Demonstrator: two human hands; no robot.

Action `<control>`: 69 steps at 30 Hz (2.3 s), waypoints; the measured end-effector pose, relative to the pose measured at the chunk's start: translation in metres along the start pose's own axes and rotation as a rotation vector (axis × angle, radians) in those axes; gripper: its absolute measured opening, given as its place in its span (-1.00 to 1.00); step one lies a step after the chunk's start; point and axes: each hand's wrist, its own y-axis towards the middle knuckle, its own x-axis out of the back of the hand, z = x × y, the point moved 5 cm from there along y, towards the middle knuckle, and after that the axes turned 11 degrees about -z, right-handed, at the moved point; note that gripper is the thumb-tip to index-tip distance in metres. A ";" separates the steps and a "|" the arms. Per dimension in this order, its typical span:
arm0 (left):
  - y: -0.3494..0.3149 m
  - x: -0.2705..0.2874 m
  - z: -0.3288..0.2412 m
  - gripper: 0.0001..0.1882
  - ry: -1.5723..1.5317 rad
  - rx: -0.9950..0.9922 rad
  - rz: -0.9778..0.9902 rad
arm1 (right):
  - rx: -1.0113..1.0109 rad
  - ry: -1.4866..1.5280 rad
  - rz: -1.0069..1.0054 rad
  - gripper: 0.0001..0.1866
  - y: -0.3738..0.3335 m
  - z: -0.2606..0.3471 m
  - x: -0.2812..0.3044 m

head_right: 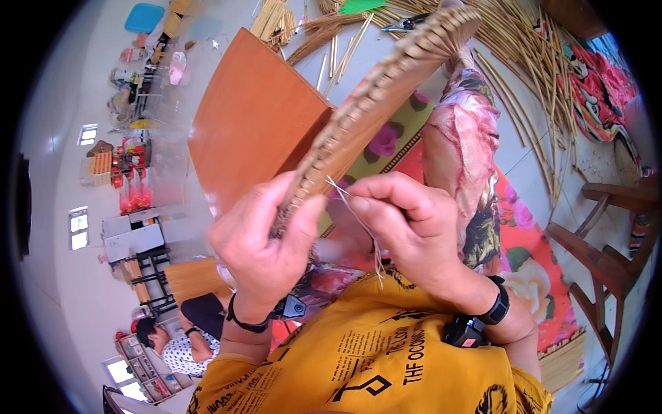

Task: The person uses a needle and thread to sew the outer edge of a circular bamboo object. They rotate the object to continue stitching along the perimeter and later pick up a small bundle of thread.

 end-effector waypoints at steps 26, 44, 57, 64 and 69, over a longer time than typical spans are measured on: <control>-0.049 -0.015 -0.015 -0.64 -0.088 -0.316 0.129 | -0.006 -0.234 -0.140 -0.90 -0.048 -0.009 0.061; -0.048 -0.018 -0.021 -0.78 -0.047 -0.358 0.131 | 0.018 -0.122 -0.122 -0.88 -0.053 -0.016 0.071; -0.048 -0.020 -0.019 -0.81 -0.065 -0.347 0.135 | 0.120 -0.353 -0.077 -0.46 -0.059 -0.026 0.111; -0.049 -0.018 -0.016 -0.79 -0.087 -0.314 0.128 | 0.049 -0.504 -0.112 -0.51 -0.068 -0.028 0.126; -0.030 -0.007 0.007 -0.55 -0.143 -0.185 0.134 | -0.162 -0.242 0.050 -0.72 -0.056 -0.028 0.101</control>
